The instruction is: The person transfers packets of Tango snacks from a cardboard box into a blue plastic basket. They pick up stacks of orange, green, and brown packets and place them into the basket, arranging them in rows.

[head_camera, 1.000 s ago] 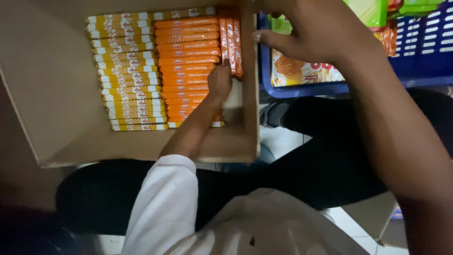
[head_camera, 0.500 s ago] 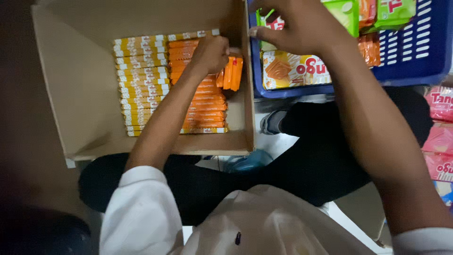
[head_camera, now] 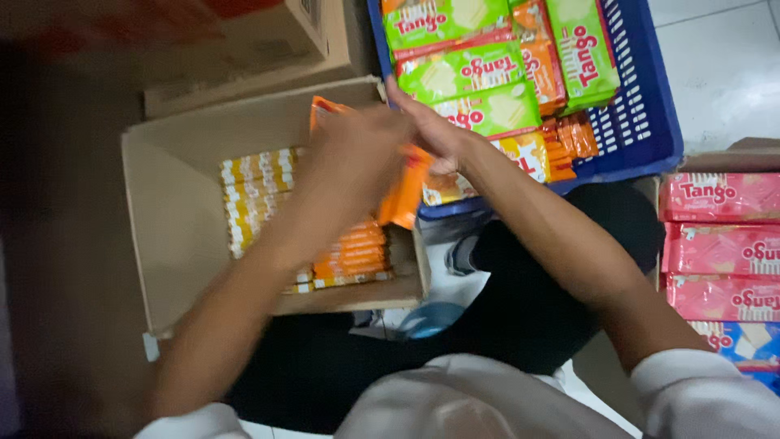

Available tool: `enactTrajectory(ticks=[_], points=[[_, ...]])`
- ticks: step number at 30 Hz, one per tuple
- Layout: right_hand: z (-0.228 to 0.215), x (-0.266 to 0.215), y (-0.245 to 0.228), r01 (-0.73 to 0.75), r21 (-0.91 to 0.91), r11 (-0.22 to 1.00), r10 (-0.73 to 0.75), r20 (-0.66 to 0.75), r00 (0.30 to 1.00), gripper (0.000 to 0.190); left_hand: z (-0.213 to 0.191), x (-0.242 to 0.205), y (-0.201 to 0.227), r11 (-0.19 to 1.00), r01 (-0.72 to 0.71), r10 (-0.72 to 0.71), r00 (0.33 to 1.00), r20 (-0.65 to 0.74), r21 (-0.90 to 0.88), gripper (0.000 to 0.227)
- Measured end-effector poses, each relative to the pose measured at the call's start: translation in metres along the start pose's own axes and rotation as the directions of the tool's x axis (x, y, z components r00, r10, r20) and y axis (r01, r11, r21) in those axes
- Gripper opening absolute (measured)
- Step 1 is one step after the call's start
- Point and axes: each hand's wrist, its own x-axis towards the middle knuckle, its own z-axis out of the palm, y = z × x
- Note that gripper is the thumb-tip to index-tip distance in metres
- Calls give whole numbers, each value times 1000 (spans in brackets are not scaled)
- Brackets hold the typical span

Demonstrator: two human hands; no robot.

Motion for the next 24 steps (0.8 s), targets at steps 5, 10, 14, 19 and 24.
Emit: enactTrajectory(ticks=[5, 10, 14, 19, 24], points=[[20, -31, -23, 156, -5, 988, -150, -306, 940, 69, 33, 33, 90, 912, -5, 49, 994, -97, 410, 10], [-64, -62, -43, 546, -729, 412, -767, 46, 640, 84, 69, 52, 51, 929, -313, 369, 817, -443, 196, 6], [-44, -89, -88, 508, -516, 690, -704, -314, 637, 57, 121, 54, -28, 946, 125, -291, 733, -615, -298, 20], [-56, -107, -152, 84, -891, 445, -766, -331, 552, 58, 225, 66, -73, 869, 472, -494, 824, -279, -145, 57], [-101, -79, -231, -313, -945, 92, -705, -284, 650, 92, 237, 73, -69, 827, 561, -543, 810, -221, 26, 64]])
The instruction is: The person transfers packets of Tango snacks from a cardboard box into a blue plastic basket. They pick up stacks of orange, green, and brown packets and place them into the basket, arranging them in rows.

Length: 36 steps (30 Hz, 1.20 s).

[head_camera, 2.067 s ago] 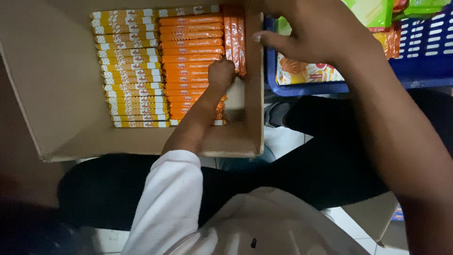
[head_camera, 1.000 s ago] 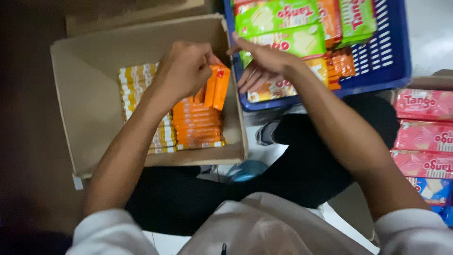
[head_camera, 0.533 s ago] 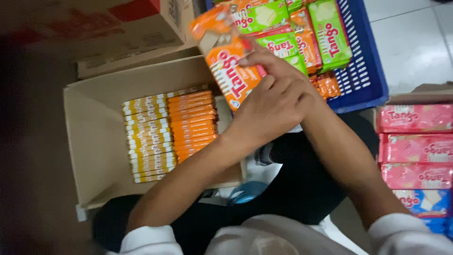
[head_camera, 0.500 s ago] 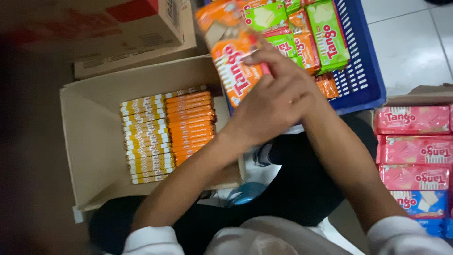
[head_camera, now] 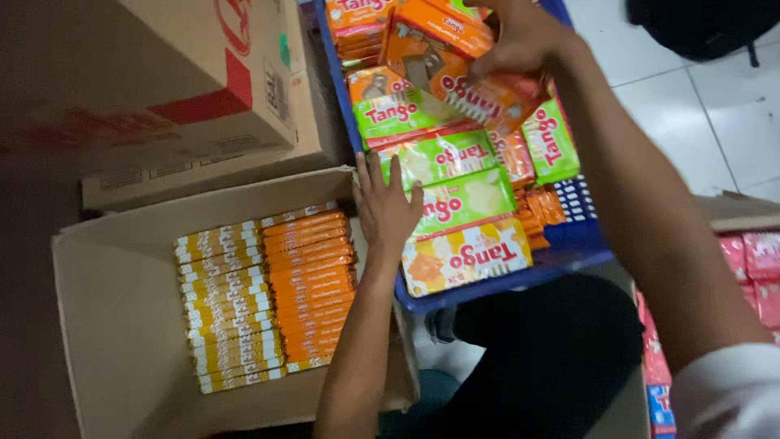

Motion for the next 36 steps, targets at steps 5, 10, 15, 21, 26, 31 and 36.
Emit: enactTrajectory(ticks=[5, 10, 15, 21, 26, 31, 36], points=[[10, 91, -4, -238, 5, 971, 221, 348, 911, 88, -20, 2, 4, 999, -14, 13, 999, -36, -36, 65], [34, 149, -8, -339, -39, 940, 313, 498, 809, 82, -16, 6, 4, 998, 34, -35, 999, -16, -56, 67], [46, 161, 13, -346, 24, 938, 268, 582, 768, 83, -24, 7, 7, 995, 25, -27, 1000, -17, -94, 66], [47, 154, 32, 153, -541, 827, 90, 396, 914, 63, -28, 8, 7, 997, 1, -4, 999, -46, -75, 65], [66, 144, 42, 147, -593, 791, 156, 429, 890, 59, -22, 6, 7, 998, 36, -35, 999, 22, -57, 68], [95, 129, 56, 424, -450, 786, -421, 112, 900, 48, -17, 5, 6, 997, 48, -47, 998, 31, -52, 70], [103, 104, 73, 394, -496, 774, -549, -214, 808, 56, -14, 5, 5, 998, 49, -48, 998, 36, -24, 71]])
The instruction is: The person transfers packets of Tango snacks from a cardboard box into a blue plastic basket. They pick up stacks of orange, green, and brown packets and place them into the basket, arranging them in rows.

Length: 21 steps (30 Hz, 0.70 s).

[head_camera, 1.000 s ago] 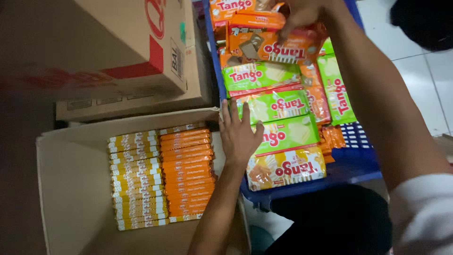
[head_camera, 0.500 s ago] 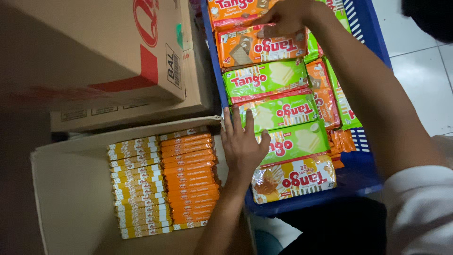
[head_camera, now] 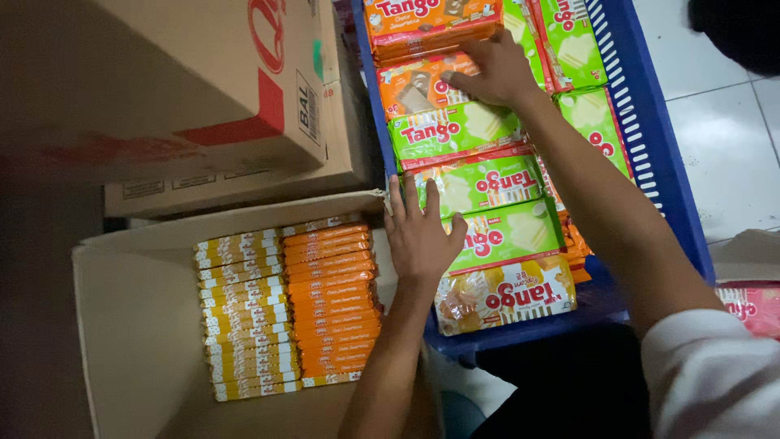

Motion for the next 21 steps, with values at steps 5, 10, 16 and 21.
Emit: enactTrajectory(ticks=[5, 10, 16, 21], points=[[-28, -9, -16, -494, -163, 854, 505, 491, 710, 85, -3, -2, 1, 999, -33, 35, 996, -80, 28, 68], [-31, -36, -49, -210, -132, 969, 243, 325, 914, 65, 13, -4, -4, 998, -26, 21, 995, -99, -51, 67], [-52, -67, -136, -81, 368, 926, -34, 295, 955, 22, 21, 2, -11, 982, -34, -32, 938, -346, -183, 71], [-98, -83, -235, -123, 479, 869, -33, 304, 952, 4, 18, 7, -24, 950, 125, -248, 857, -452, -285, 78]])
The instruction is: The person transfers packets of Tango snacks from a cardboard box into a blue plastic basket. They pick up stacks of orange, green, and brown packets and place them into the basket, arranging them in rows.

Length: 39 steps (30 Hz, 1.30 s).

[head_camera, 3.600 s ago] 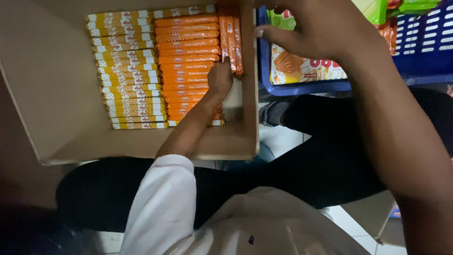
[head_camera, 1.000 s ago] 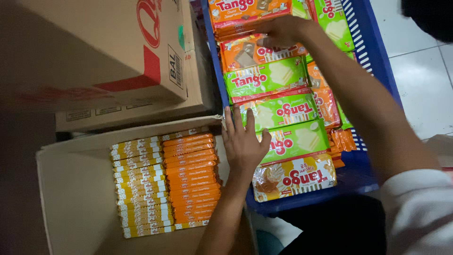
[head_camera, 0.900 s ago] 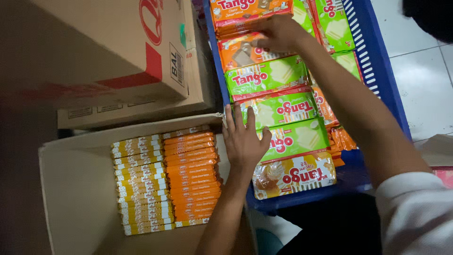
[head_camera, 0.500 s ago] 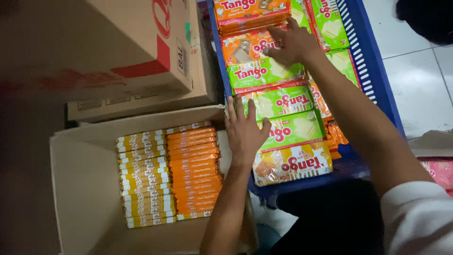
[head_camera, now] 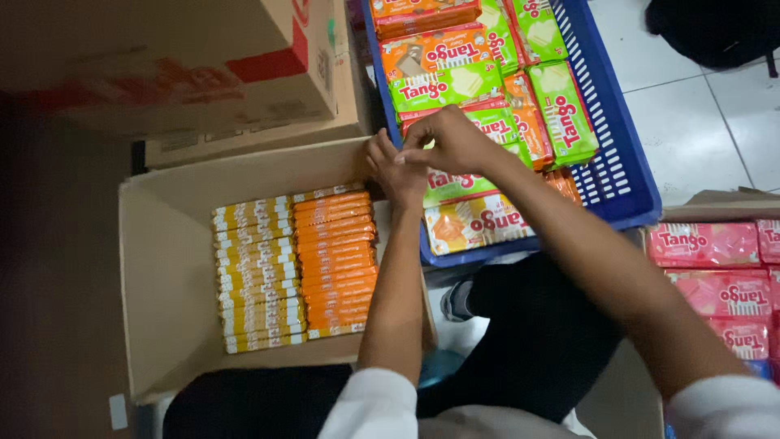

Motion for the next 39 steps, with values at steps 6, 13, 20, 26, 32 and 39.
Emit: enactTrajectory(ticks=[6, 13, 20, 26, 32, 39], points=[[69, -44, 6, -34, -39, 999, 34, 7, 999, 14, -20, -7, -39, 956, 154, -115, 979, 166, -250, 53], [109, -35, 2, 58, -168, 984, -21, 216, 976, 21, -88, 3, -160, 988, -145, 79, 774, 628, 54, 35], [146, -18, 8, 235, -694, 681, 50, 365, 930, 19, -90, -22, -246, 910, -236, -103, 667, 738, 340, 46], [151, -13, 8, 220, -741, 635, 137, 388, 911, 19, -47, -15, -253, 884, -300, -165, 515, 841, 357, 62], [161, -23, 37, 290, -770, 569, 156, 447, 881, 12, -8, -18, -260, 930, -248, -63, 619, 783, 271, 55], [159, -19, 29, 260, -775, 576, 217, 452, 865, 15, 18, -41, -241, 871, -435, 147, 676, 723, 229, 61]])
